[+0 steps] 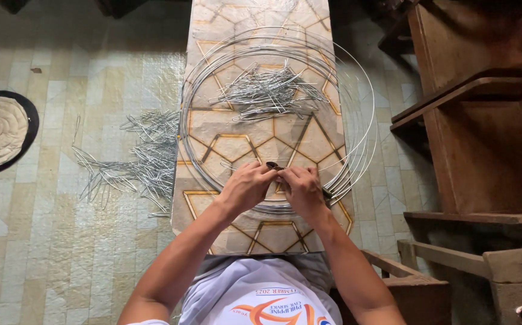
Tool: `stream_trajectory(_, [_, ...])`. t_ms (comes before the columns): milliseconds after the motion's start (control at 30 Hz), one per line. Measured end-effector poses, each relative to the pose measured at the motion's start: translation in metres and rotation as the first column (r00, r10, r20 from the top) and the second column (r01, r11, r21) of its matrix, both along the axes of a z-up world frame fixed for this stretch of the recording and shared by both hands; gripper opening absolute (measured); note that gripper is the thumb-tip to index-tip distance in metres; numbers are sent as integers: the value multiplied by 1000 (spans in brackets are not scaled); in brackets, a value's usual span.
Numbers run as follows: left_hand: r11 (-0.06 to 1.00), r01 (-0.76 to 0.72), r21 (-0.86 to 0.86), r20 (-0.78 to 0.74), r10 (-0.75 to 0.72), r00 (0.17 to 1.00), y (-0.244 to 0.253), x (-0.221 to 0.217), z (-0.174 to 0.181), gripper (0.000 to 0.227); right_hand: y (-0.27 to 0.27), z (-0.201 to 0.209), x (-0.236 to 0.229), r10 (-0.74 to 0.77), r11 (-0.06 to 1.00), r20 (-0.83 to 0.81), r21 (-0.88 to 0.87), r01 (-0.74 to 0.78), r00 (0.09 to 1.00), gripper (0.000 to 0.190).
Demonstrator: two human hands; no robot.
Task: Cutting metal wire from a coil into small segments using wire cutters.
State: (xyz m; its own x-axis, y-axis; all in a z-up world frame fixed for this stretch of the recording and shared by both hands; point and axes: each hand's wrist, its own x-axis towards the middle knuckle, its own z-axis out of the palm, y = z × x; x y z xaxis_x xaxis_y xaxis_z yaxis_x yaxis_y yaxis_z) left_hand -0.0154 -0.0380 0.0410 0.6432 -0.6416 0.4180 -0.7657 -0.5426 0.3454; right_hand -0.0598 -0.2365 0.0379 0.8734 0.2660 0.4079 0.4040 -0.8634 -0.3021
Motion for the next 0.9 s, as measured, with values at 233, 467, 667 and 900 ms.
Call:
stream_trajectory(233, [999, -22, -45, -29, 21, 999, -4, -2, -6, 8, 1, 17, -3, 8, 998, -21, -61, -9, 1000, 4])
stream_trajectory(467, [994, -85, -65, 39, 87, 995, -1, -2, 5, 12, 3, 42, -11, -73, 997, 102, -15, 75, 992, 20])
stream_trajectory(667, [989, -124, -84, 72, 130, 989, 8, 5, 7, 14, -16, 25, -38, -181, 983, 57, -19, 182, 982, 25])
stream_trajectory(900, [983, -143, -116, 113, 156, 981, 14, 7, 11, 11, -18, 4, -37, -206, 966, -181, -196, 170, 962, 36])
